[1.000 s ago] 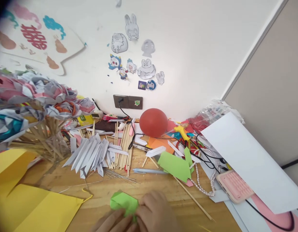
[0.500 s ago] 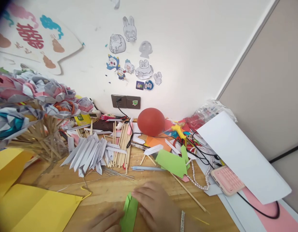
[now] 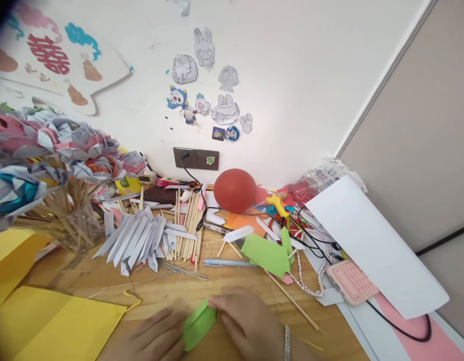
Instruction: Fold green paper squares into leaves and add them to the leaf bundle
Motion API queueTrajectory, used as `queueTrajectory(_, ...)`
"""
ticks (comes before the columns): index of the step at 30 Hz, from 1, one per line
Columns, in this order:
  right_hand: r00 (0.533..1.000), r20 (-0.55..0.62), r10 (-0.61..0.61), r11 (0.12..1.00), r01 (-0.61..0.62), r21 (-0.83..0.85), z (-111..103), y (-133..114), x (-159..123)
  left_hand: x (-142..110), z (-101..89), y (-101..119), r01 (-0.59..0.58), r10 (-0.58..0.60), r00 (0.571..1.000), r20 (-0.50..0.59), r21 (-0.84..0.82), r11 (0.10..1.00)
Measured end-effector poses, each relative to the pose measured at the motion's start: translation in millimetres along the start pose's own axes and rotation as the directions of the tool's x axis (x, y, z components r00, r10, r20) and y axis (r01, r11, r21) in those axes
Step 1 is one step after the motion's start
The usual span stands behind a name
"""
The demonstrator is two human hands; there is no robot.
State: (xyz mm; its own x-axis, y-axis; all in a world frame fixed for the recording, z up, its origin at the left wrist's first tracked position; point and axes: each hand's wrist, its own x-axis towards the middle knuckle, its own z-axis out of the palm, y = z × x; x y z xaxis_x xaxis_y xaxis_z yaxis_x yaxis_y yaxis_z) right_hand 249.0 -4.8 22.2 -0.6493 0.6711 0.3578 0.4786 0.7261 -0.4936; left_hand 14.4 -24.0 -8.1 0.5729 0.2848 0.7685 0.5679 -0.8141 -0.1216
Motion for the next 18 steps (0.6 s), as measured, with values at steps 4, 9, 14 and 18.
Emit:
queueTrajectory(4,0.997,-0.020,-0.074,0.996,0.073,-0.057,-0.4,3.9,-1.1,-4.4,-0.1,-9.3,0.037,-0.036,0.999,-0.009,0.049,0.998)
queueTrajectory(9,0.962,-0.014,-0.274,0.945,0.267,-0.187,-6.4,1.7,4.4,-6.9,-8.3,-16.5,0.037,-0.041,0.995,0.092,0.037,0.999)
queueTrajectory(14,0.977,0.068,-0.200,0.949,0.210,-0.236,-7.2,-2.6,8.6,11.3,-28.3,-21.1,-0.037,0.024,0.973,0.229,0.056,0.998)
queueTrajectory(18,0.989,0.036,-0.146,0.965,0.151,-0.214,-3.8,-3.8,6.1,22.0,-37.2,-21.0,-0.090,0.058,0.955,0.291,0.098,0.991)
